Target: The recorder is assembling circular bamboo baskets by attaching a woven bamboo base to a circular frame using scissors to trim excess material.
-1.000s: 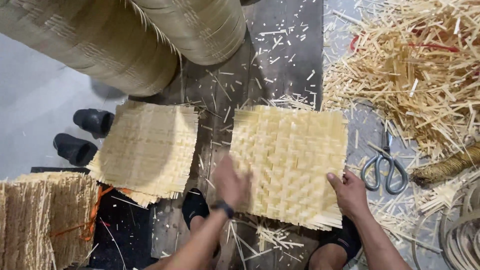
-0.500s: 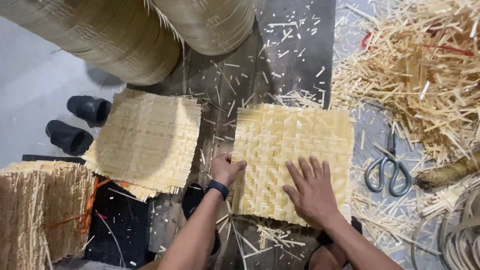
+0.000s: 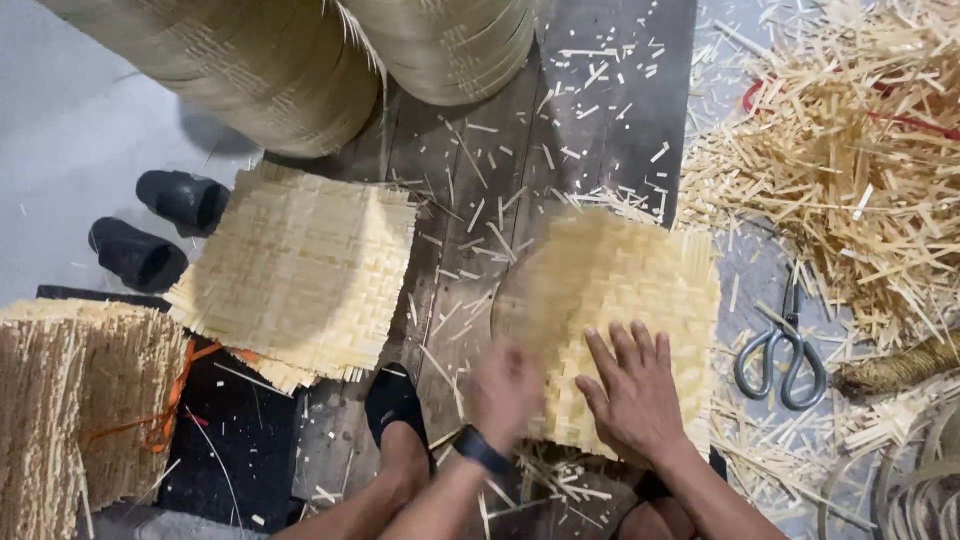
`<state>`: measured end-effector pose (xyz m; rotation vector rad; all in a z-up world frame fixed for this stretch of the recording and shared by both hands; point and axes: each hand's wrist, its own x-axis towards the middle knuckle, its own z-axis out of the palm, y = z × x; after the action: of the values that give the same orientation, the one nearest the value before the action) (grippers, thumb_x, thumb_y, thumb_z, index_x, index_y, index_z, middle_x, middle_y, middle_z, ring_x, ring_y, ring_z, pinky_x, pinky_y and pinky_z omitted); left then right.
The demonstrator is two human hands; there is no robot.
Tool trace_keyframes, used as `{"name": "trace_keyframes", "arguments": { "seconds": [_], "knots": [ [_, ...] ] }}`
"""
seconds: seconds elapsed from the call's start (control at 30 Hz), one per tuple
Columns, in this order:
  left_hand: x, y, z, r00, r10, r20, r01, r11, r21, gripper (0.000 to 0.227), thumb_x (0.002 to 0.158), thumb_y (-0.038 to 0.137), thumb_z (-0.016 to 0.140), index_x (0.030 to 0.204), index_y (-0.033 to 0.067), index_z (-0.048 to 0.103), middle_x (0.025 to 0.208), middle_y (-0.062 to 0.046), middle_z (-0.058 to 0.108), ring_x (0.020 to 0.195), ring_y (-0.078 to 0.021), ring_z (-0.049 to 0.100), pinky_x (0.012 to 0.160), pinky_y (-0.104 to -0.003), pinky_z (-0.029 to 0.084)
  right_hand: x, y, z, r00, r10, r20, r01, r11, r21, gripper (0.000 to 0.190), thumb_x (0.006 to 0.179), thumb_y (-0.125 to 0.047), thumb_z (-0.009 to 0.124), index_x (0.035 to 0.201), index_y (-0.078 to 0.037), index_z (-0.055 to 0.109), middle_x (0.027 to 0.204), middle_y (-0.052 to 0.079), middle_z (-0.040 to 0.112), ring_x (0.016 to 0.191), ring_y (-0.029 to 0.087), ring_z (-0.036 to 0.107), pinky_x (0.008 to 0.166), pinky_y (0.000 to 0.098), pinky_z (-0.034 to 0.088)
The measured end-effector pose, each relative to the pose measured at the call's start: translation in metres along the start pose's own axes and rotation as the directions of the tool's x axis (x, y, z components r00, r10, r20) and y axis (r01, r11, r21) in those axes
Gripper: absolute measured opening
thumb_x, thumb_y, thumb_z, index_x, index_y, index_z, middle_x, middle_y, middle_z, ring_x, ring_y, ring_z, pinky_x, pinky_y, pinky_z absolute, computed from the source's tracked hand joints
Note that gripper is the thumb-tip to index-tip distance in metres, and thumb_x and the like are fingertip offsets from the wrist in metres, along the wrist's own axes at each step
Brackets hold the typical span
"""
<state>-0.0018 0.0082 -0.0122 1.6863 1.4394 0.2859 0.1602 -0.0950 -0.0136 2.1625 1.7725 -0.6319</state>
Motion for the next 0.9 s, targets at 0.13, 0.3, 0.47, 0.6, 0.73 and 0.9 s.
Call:
{"name": "trace_keyframes", "arguments": {
  "seconds": [0.13,0.3,0.47,0.6,0.73,0.9],
  "knots": [
    [0.077,-0.052,-0.022,0.957,-0.289,0.012,0.288,0.947,-0.143,0.024,0.076,0.013,0.084,0.098,0.0099,0.076,0.088,-0.006,0.078,0.072,-0.0155,0.073,0.067,-0.032,0.059,0.002,0.000,0.004,0.917,0.032,-0.397,0.055,0.977,0.207,0.063,0.095,-0.046,0.049,0.148,-0.012,0.044,0.147,0.022,0.044,0.140,0.046,0.031,0.116,0.0621,0.017],
    [0.114,-0.150,0.014,0.976,-0.168,0.138,0.209,0.900,-0.382,0.022,0.076,0.007,0.085,0.096,0.0011,0.080,0.085,-0.009,0.078,0.070,-0.0143,0.068,0.064,-0.032,0.057,0.005,0.008,0.015,0.926,-0.003,-0.378,0.079,0.979,0.186,0.064,0.094,-0.049,0.051,0.148,-0.015,0.044,0.147,0.021,0.045,0.139,0.046,0.034,0.115,0.0635,0.020],
    [0.092,-0.130,0.010,0.984,0.100,-0.150,-0.114,0.990,-0.085,0.073,0.066,0.015,0.090,0.126,-0.0136,0.059,0.117,-0.032,0.066,0.104,-0.0387,0.062,0.091,-0.048,0.050,0.010,0.004,0.030,0.878,0.008,-0.478,0.114,0.968,0.225,0.066,0.092,-0.047,0.058,0.147,-0.014,0.046,0.148,0.023,0.045,0.140,0.047,0.034,0.115,0.0647,0.019],
    [0.033,-0.037,0.016,0.747,0.665,-0.001,-0.595,0.669,0.445,0.102,0.072,0.015,0.084,0.152,-0.0046,0.023,0.150,-0.038,0.039,0.141,-0.0523,0.037,0.115,-0.056,0.029,0.009,0.014,0.033,0.886,0.045,-0.461,0.162,0.903,0.399,0.062,0.093,-0.043,0.062,0.147,-0.014,0.052,0.153,0.022,0.045,0.143,0.046,0.033,0.117,0.0628,0.015],
    [0.009,-0.018,0.055,0.727,0.408,0.552,-0.650,0.668,0.362,0.109,0.077,0.004,0.074,0.168,-0.0002,0.013,0.146,-0.035,0.042,0.141,-0.0495,0.042,0.121,-0.051,0.034,-0.005,0.050,0.053,0.878,0.136,-0.458,0.064,0.917,0.395,0.055,0.096,-0.037,0.064,0.145,-0.016,0.054,0.152,0.021,0.046,0.145,0.043,0.034,0.119,0.0608,0.018],
    [0.007,0.000,0.050,0.869,0.159,0.469,-0.432,0.706,0.561,0.118,0.070,0.011,0.083,0.164,0.0111,0.012,0.155,-0.033,0.032,0.131,-0.0479,0.048,0.110,-0.047,0.044,-0.106,0.190,0.108,0.362,0.748,-0.556,0.225,0.509,0.831,0.073,0.061,0.000,0.055,0.134,-0.002,0.057,0.135,0.014,0.058,0.133,0.032,0.053,0.117,0.0398,0.039]
  ]
}}
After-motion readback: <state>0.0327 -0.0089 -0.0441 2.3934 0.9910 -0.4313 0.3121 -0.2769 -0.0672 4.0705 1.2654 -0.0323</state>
